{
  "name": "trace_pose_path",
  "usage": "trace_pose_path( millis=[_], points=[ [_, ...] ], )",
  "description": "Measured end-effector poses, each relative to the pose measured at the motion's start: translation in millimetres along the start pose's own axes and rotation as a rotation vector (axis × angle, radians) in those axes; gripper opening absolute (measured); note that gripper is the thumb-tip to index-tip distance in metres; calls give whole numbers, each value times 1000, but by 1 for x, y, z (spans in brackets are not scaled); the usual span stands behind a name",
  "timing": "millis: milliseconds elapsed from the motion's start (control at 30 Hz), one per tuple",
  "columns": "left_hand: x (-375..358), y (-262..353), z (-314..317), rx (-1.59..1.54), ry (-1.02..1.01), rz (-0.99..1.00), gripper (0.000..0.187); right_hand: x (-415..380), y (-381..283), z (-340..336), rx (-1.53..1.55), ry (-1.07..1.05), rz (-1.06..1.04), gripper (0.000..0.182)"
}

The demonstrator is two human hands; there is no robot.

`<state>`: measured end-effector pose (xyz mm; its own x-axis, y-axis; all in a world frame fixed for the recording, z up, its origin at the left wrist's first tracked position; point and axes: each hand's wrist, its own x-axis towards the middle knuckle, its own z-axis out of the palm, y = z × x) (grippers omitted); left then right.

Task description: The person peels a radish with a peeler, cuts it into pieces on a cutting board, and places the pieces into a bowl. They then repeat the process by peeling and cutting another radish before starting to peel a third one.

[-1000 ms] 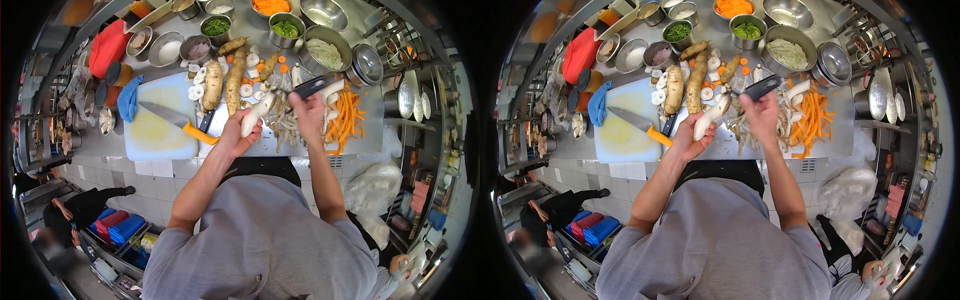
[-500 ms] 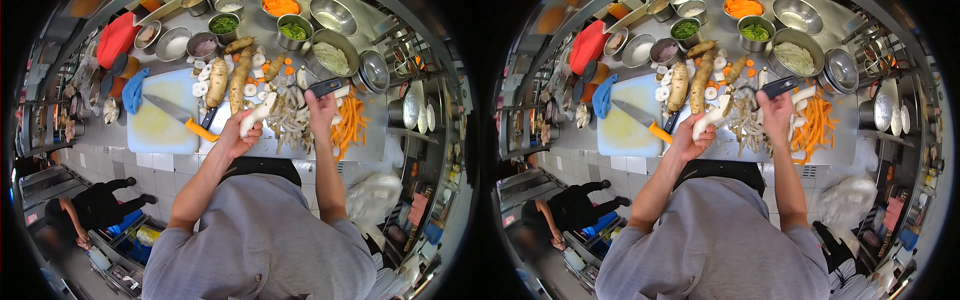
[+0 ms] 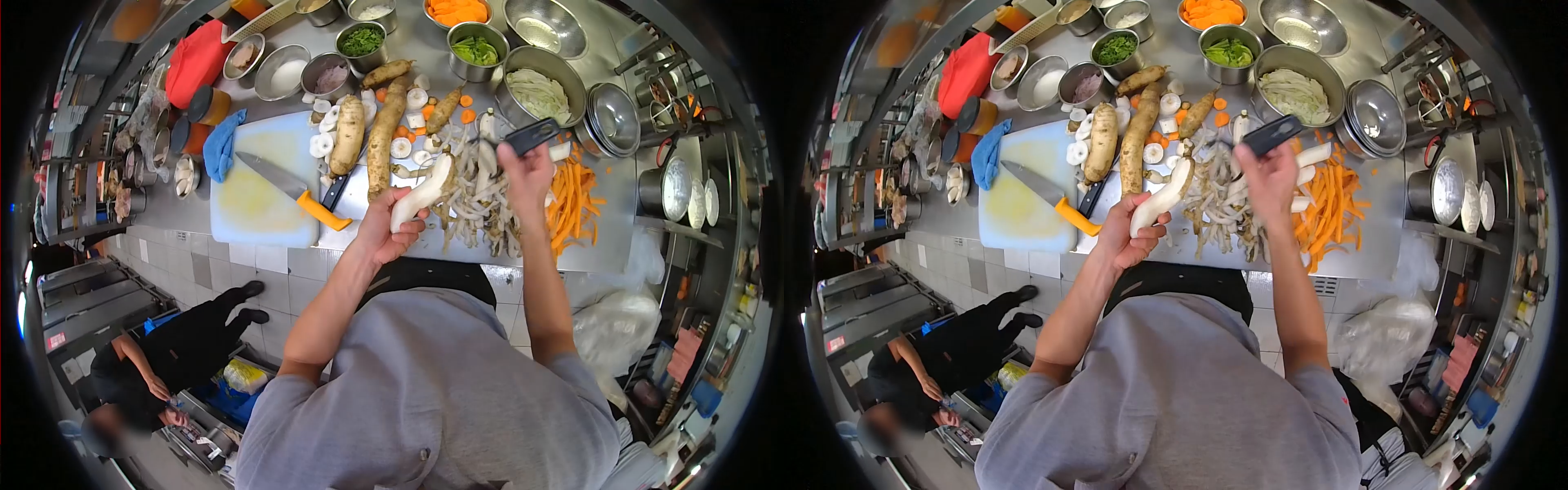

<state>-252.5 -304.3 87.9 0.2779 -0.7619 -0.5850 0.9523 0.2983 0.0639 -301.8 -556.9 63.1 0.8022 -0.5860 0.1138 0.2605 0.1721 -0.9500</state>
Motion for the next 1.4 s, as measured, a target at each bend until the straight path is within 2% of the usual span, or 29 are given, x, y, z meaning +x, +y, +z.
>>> trace_pose_path(
  millis=[167, 267, 300, 400, 500, 633, 767, 867, 900, 1000, 1033, 1133, 1167, 1267, 1333, 1400],
  points=[
    [6, -8, 1, -7, -56, -16, 29, -42, -3, 26, 22, -306, 63, 31],
    [2, -13, 9, 12, -55, -16, 26, -9, -2, 29, 95, -263, 153, 30],
    [1, -13, 7, 11, -68, -27, 27, 6, 5, 28, 98, -247, 115, 26],
    [-7, -18, 11, -5, -90, -41, 31, 52, 35, 13, -79, -108, 155, 23],
    [-11, -15, 4, -72, -123, 8, 35, 68, 57, -5, -132, 95, 90, 21],
    [-15, -12, -20, -220, -236, 38, 38, 55, 29, 1, -8, 98, 28, 19],
    [-21, -5, -40, -164, -322, 155, 41, 27, 35, 16, -113, -159, 250, 18],
    [-42, 5, -36, 129, -1, 439, 42, 18, 60, 16, -483, -475, 460, 18],
    [-50, 13, -43, 231, -18, 485, 42, 15, 70, 20, -514, -488, 454, 18],
    [-69, 29, -57, 267, 162, 664, 46, 13, 85, 37, -500, -381, 398, 27],
    [-79, 39, -69, 315, 160, 693, 46, 12, 89, 45, -740, -229, 169, 34],
    [-107, 71, -101, 440, 260, 803, 41, 5, 68, 79, -1085, -136, -305, 36],
    [-116, 82, -109, 381, 310, 843, 39, -2, 59, 97, -1039, -247, -136, 33],
    [-140, 123, -158, 467, 439, 906, 41, -44, 53, 169, -929, -552, 4, 30],
    [-153, 148, -186, 593, 618, 935, 40, -81, 68, 217, -854, -691, -78, 30],
    [-167, 176, -213, 735, 762, 902, 38, -108, 83, 260, -962, -784, -85, 32]
  ],
)
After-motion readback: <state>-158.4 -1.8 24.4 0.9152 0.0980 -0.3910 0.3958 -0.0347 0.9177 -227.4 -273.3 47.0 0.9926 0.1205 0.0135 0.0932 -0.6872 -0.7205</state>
